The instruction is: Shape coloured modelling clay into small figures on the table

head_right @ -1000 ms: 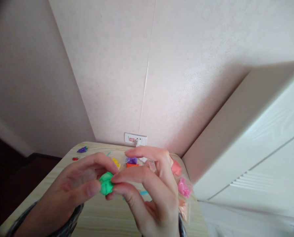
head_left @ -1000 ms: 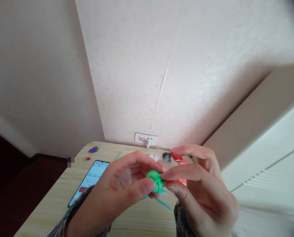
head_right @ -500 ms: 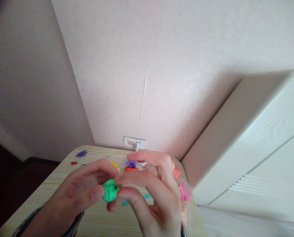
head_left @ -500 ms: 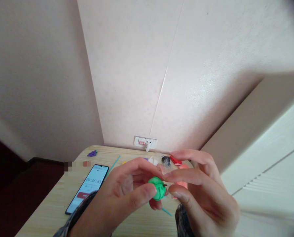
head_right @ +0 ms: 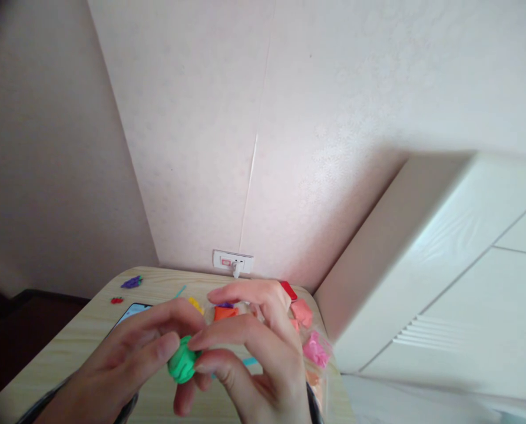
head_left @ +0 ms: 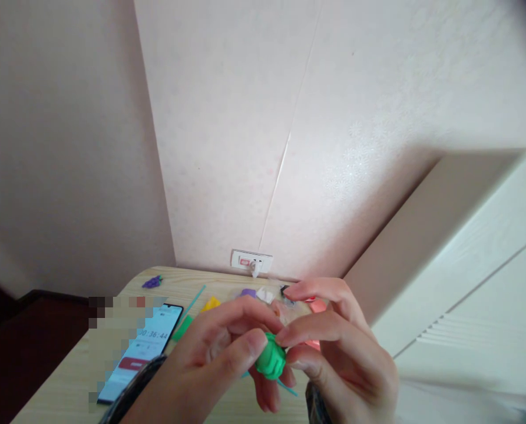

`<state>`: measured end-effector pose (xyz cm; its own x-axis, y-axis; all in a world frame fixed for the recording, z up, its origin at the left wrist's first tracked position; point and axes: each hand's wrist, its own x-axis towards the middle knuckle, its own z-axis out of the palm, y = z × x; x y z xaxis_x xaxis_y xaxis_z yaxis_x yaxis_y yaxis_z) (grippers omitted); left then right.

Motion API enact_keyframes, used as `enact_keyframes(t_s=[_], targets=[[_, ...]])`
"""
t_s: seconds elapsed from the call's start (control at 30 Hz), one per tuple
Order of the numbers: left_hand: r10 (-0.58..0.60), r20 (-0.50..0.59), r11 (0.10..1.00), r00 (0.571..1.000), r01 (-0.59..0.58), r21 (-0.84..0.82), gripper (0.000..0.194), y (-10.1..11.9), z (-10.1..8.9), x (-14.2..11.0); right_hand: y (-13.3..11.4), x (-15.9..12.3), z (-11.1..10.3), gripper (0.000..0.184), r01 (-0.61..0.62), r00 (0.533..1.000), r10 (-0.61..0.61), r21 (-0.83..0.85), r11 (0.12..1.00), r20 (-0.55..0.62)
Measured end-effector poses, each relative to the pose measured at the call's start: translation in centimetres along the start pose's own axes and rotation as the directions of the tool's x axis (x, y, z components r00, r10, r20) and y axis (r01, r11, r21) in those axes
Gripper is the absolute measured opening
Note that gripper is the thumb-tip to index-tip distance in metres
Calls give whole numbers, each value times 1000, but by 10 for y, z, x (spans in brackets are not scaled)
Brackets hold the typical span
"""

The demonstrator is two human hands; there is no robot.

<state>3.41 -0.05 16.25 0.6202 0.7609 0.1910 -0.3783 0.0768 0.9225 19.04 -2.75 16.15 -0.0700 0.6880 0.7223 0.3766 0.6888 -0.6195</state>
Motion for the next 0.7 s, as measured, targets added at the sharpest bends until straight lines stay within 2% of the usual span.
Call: enact_keyframes(t_s=[0.13, 0.43, 0.7], targets=[[-21, 4, 1000, 1000, 21, 14, 19, 2, 2, 0, 1, 2, -1, 9, 42, 999, -42, 6, 999, 26], [-27, -9, 1000, 1000, 27, 10, 21, 6, 3, -2, 2, 1, 0, 11, 46, 999, -47, -48, 998, -9], [-3, -61, 997, 998, 7, 75, 27, 4, 3, -5, -5, -1, -1, 24, 37, 996, -28, -107, 994, 85]])
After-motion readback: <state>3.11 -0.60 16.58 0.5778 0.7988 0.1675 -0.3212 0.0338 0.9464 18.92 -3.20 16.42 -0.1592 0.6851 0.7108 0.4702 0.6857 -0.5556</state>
